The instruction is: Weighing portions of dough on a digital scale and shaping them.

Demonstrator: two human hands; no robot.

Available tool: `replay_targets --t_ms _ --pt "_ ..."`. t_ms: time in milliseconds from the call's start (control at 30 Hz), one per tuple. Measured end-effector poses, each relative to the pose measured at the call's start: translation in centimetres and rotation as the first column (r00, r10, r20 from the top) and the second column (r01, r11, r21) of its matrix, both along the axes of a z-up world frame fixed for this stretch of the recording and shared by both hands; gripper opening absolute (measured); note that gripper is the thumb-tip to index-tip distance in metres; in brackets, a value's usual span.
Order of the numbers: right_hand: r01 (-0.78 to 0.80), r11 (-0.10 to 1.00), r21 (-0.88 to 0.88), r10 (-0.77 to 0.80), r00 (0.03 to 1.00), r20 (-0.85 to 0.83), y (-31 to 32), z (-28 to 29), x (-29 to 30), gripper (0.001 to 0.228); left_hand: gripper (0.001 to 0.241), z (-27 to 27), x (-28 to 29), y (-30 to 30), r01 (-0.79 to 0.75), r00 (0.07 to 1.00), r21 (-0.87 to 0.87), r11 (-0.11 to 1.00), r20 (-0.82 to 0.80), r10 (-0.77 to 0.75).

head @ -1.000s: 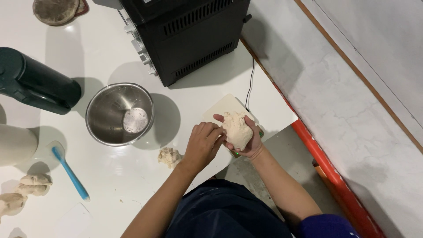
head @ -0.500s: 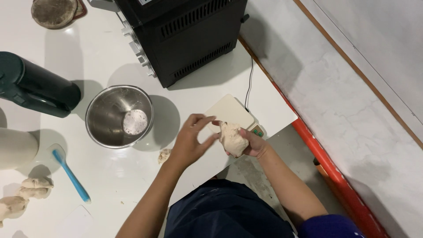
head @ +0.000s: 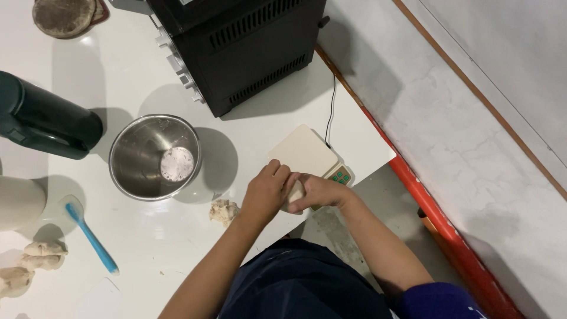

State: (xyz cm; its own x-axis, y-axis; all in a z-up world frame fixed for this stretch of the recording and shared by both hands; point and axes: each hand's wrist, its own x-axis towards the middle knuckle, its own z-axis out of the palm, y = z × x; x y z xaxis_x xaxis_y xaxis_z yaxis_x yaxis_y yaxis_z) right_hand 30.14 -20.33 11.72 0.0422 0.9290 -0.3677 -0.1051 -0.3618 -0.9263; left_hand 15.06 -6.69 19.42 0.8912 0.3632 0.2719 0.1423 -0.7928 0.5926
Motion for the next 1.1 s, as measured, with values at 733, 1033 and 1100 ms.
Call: replay_targets --t_ms 733,1033,1100 --pt "0.077 0.993 0.092 -0.118 0.499 0.858 7.6 3.4 -5.9 0.023 0.024 2.5 -2.2 2.1 -0.037 0.988 -0.032 0.999 0.148 0.041" --pt "0.253 0.965 0.075 -0.185 0.449 0.874 6.5 1.8 3.9 0.041 0.043 1.3 -9.3 5.6 -0.378 0.924 -0.366 0.851 -0.096 0.369" --pt "0.301 0.932 -0.2 0.044 0.453 0.89 6.7 3.1 4.3 0.07 0.032 1.3 -9.3 6.2 -0.359 0.933 -0.36 0.861 -0.152 0.326"
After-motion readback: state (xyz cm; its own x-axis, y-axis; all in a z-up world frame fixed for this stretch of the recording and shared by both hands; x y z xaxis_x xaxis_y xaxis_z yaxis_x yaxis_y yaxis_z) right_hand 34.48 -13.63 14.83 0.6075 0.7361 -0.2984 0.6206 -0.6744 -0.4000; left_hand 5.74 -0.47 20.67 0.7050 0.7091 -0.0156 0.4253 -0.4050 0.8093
